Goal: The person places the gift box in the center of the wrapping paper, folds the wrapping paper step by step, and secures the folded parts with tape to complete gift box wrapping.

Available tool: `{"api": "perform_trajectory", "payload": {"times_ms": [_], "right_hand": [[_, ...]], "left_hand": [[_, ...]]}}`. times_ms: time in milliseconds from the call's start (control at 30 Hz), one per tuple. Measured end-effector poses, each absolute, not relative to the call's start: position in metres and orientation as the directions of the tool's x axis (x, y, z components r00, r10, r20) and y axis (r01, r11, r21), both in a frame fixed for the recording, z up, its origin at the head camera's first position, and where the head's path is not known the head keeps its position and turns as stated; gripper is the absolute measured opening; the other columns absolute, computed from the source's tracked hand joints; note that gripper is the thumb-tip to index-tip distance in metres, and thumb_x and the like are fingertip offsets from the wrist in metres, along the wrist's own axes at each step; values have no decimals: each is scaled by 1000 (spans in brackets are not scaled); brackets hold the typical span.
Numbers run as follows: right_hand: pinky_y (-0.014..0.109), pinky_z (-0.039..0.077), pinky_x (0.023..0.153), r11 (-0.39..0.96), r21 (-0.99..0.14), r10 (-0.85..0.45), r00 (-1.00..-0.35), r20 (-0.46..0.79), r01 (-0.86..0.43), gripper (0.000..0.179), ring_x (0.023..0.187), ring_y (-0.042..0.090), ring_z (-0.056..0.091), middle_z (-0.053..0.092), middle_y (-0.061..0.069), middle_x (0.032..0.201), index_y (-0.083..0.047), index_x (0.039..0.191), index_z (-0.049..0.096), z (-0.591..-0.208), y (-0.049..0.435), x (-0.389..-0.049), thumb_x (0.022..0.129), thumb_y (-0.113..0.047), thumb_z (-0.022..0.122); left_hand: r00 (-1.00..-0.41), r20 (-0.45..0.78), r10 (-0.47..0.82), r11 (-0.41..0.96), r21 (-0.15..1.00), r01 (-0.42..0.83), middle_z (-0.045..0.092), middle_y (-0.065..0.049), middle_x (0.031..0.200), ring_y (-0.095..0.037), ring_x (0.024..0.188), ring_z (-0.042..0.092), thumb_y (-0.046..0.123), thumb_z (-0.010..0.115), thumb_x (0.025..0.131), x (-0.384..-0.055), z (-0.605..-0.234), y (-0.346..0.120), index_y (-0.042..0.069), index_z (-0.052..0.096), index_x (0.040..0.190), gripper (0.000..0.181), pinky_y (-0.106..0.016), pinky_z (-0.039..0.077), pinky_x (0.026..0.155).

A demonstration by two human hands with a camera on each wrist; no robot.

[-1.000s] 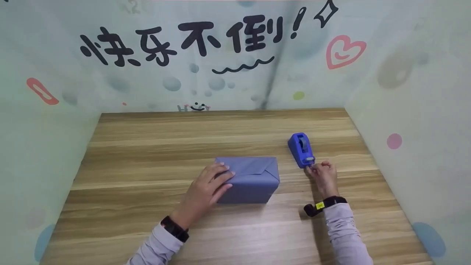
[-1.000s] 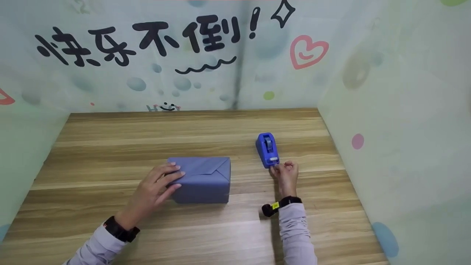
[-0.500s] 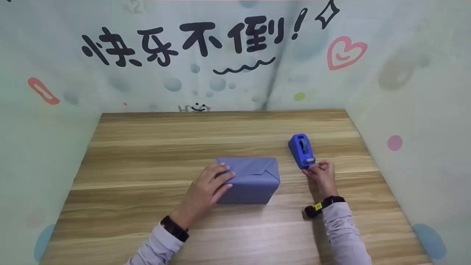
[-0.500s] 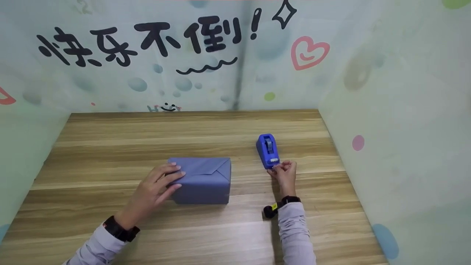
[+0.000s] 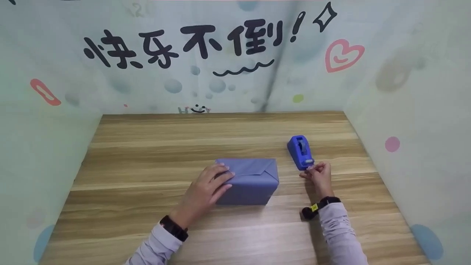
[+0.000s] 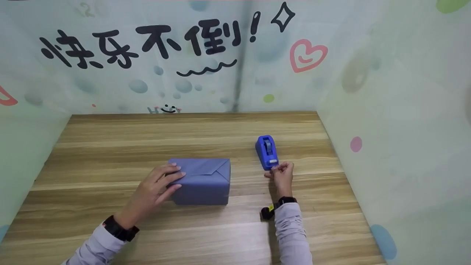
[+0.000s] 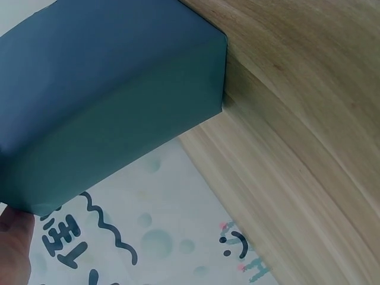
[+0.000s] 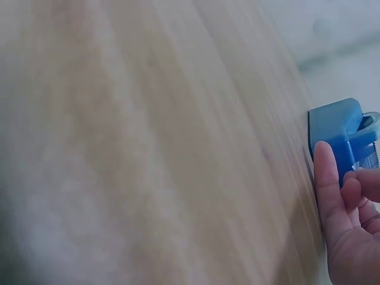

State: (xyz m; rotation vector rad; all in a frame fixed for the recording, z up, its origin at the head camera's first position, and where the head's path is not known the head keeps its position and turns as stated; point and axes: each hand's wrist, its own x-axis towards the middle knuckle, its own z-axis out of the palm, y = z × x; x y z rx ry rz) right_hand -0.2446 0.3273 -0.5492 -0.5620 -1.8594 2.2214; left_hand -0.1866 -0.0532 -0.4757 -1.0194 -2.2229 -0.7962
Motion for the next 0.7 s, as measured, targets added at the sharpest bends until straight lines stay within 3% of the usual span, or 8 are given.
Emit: {"api": "perform_trajectory", "payload": {"times_ms": [700], "right_hand": [[35, 57, 75, -187, -979, 378, -914, -149, 83, 25, 68, 15, 60, 36, 5, 88, -8, 88, 26, -553, 328, -246, 89, 13, 37]], "left_hand": [[-557, 688, 465, 532, 285, 797, 58, -6, 119, -22, 118, 51, 19, 67, 85, -188, -474, -52, 14, 64, 115, 31, -35, 41, 103]]}}
